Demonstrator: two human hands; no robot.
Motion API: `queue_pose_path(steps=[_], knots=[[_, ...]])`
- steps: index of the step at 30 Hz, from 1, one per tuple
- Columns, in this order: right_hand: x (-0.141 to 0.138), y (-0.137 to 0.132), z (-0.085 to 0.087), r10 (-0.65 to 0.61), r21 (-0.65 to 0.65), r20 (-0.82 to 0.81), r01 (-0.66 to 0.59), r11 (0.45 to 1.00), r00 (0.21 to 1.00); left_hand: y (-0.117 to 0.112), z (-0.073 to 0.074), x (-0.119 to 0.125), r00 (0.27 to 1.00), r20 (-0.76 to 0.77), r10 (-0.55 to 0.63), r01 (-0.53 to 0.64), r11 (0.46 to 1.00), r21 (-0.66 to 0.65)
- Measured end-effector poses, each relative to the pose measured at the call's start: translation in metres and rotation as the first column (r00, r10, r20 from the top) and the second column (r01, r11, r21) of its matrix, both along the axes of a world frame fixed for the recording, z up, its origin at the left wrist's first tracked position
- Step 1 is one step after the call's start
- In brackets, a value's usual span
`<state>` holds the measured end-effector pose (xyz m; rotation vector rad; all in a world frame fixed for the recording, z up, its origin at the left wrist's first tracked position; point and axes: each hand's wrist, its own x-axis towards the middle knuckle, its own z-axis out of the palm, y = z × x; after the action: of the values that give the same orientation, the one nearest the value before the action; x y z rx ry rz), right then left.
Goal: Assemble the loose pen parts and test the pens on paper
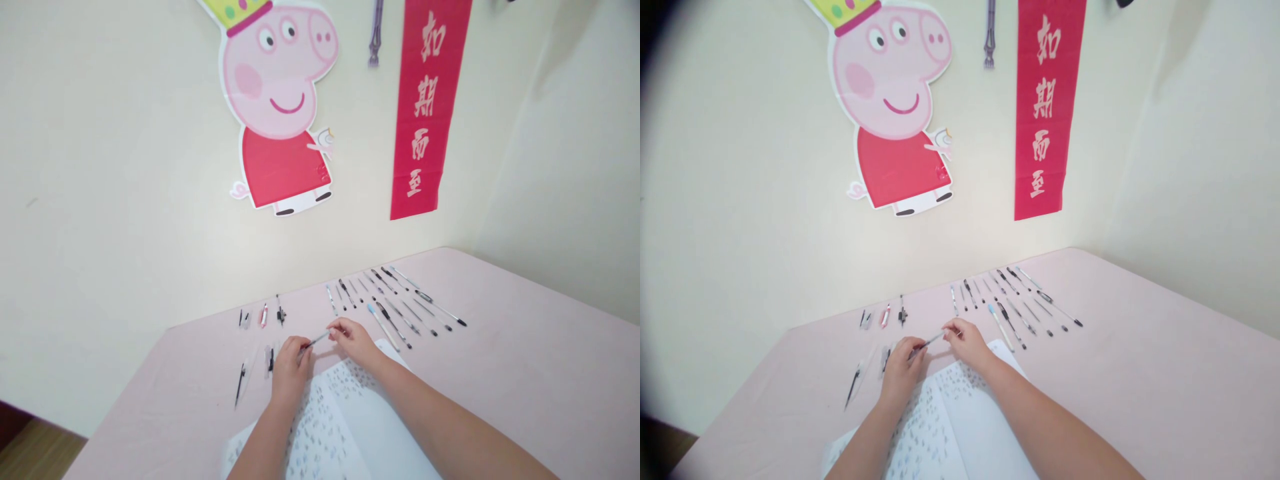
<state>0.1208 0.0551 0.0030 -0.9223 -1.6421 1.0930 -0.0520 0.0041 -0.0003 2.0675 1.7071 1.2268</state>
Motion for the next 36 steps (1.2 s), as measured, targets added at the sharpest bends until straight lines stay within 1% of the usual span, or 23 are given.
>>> queue_pose_path(steps=[6, 10, 18, 28, 33, 36], knots=[[0.0011, 0.0017, -0.0028, -0.054, 0.003, 0.098, 0.054, 0.999, 0.994, -0.0018, 0.0029, 0.0010, 1.000, -0.021, -0.023, 0.023, 1.000, -0.003], [0.0018, 0.0020, -0.0047, -0.073, 0.045, 0.163, 0.066, 0.997, 0.984, -0.0027, 0.0028, 0.0016, 0.999, -0.020, -0.028, 0.028, 1.000, -0.004], [0.0021, 0.0034, -0.0091, -0.063, 0.109, 0.174, 0.045, 0.993, 0.983, -0.0021, 0.0030, 0.0018, 0.999, -0.029, -0.043, 0.042, 0.999, -0.027], [0.0012, 0.0026, -0.0086, -0.100, 0.111, 0.241, 0.075, 0.991, 0.965, -0.0026, 0.0028, 0.0025, 0.998, -0.027, -0.048, 0.047, 0.999, -0.009], [0.0027, 0.0016, -0.0057, -0.052, 0.107, 0.178, 0.033, 0.994, 0.983, -0.0028, 0.0031, 0.0026, 0.999, -0.028, -0.038, 0.037, 0.999, -0.006], [0.0031, 0.0006, -0.0038, -0.037, 0.116, 0.200, 0.014, 0.993, 0.979, -0.0029, 0.0031, 0.0024, 0.999, -0.037, -0.040, 0.040, 0.999, 0.001]])
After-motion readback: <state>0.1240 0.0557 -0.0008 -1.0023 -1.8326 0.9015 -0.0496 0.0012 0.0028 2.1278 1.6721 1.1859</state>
